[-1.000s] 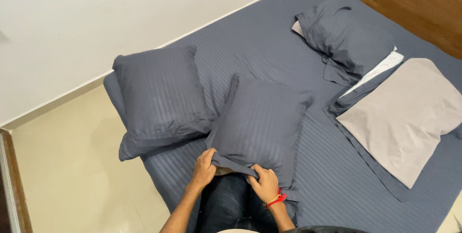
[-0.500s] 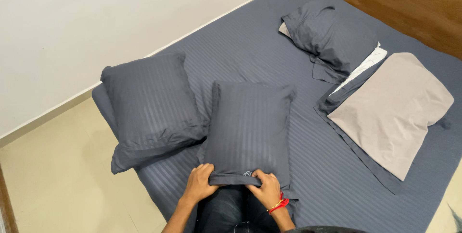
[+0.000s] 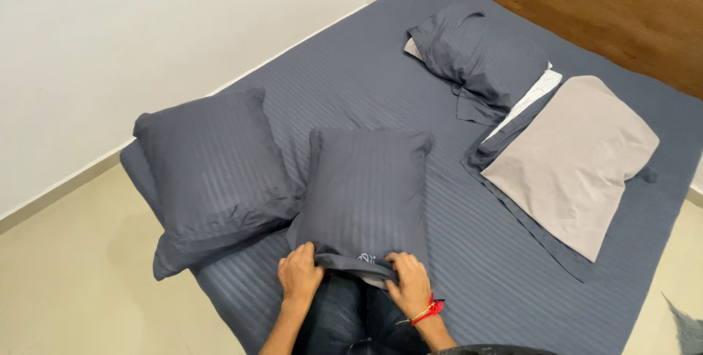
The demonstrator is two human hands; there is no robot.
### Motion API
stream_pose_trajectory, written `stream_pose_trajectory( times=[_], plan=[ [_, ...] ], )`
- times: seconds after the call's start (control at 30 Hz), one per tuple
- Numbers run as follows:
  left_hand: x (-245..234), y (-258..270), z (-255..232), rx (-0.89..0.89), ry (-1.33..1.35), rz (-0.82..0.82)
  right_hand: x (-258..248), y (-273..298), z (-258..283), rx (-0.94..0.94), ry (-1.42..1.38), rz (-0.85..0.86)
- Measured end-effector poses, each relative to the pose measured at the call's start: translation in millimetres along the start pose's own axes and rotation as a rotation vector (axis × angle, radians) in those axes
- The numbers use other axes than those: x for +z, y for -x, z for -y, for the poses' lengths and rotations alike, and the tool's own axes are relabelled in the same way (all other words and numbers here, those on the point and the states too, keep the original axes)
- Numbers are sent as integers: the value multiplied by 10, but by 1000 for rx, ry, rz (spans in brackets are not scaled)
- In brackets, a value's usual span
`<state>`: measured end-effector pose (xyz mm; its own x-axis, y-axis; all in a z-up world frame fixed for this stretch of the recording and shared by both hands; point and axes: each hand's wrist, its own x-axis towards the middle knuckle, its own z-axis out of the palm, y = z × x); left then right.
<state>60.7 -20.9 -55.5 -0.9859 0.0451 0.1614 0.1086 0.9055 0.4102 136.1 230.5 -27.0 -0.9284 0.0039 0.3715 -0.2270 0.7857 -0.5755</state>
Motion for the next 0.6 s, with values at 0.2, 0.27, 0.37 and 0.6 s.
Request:
stream_pose_trajectory(
  times=[0.2,0.27,0.37,0.6],
  plan=[
    [-728,-149,-710,571,79,279,-144,253,-518,190,51,-218],
    [-676,-233,-939,727,51,245,-9,335,-767,261,-89,-174],
    [-393,-403,-1124,855,24,120,191,366,-1049,315,-167,-173],
    [442,-452,-1026,617,-115,-91,363,304,-860,415,-451,-56]
  ],
)
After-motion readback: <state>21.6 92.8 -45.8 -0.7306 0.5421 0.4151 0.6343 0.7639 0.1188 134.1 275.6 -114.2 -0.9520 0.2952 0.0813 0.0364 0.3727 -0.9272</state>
